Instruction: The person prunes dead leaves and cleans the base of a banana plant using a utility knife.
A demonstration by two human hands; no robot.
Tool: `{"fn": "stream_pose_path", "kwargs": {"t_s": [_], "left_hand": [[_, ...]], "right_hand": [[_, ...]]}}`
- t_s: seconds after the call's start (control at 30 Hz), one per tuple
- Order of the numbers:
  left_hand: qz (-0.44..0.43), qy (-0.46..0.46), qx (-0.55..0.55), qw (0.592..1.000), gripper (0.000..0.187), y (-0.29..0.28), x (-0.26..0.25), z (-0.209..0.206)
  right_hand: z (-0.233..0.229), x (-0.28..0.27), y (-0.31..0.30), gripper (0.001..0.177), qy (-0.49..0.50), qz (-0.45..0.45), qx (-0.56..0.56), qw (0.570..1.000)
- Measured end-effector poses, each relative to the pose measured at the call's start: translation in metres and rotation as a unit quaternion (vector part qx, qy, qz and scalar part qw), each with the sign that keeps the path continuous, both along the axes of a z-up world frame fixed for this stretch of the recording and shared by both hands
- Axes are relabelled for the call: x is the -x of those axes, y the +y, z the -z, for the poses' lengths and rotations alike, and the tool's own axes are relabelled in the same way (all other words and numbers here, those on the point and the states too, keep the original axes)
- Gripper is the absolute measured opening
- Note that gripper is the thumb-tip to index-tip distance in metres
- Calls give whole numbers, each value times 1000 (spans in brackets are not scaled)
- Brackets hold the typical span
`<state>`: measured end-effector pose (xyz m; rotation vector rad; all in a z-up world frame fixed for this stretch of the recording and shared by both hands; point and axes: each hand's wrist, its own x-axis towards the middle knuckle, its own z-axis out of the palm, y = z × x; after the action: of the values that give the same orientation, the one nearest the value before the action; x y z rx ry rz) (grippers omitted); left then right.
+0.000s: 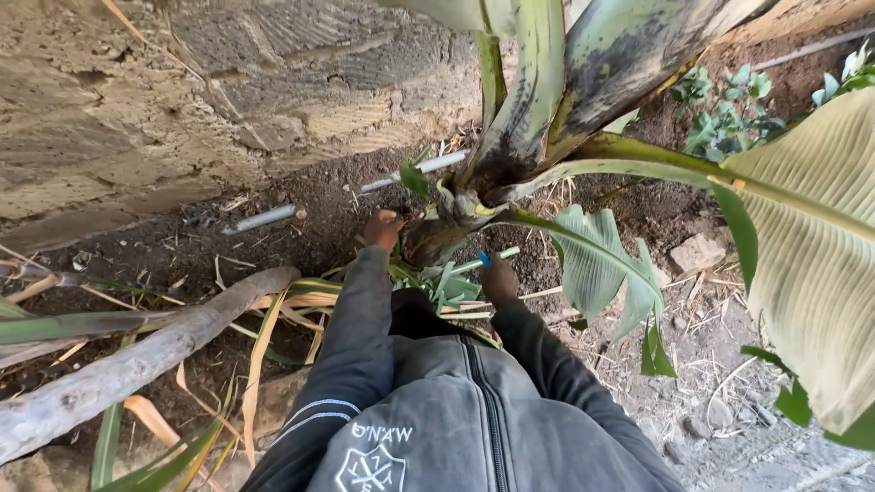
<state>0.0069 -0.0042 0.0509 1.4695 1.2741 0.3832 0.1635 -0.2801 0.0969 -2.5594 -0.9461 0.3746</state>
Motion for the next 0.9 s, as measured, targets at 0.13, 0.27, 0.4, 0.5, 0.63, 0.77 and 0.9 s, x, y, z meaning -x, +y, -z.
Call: {"fn": "stream_pose_path", "kwargs": {"t_s": [0.13, 0.27, 0.4, 0.5, 0.63, 0.77, 0.9], "left_hand": [[24, -35, 26, 999, 47, 6, -40, -26], [98, -157, -28, 982, 33, 41, -93, 44], [6, -530, 371, 763, 30, 93, -156, 105], [199, -376, 172, 888, 22, 98, -164, 98], [314, -106, -230, 915, 31, 77, -133, -10], [361, -141, -211, 897, 33, 99, -136, -6], [413, -187, -99, 886, 34, 108, -136, 17]], "right_hand": [[9, -7, -2, 30, 18, -6, 0, 1000], [20, -11, -12, 32, 3, -46, -64, 997], [-41, 11, -20, 27, 110, -12, -85, 990], [-75, 26, -26, 25, 139, -3, -111, 984], [-79, 38, -10, 23, 181, 40, -115, 976], [-60, 32, 11, 23, 186, 65, -103, 975], [-47, 42, 9, 25, 108, 50, -104, 987]]}}
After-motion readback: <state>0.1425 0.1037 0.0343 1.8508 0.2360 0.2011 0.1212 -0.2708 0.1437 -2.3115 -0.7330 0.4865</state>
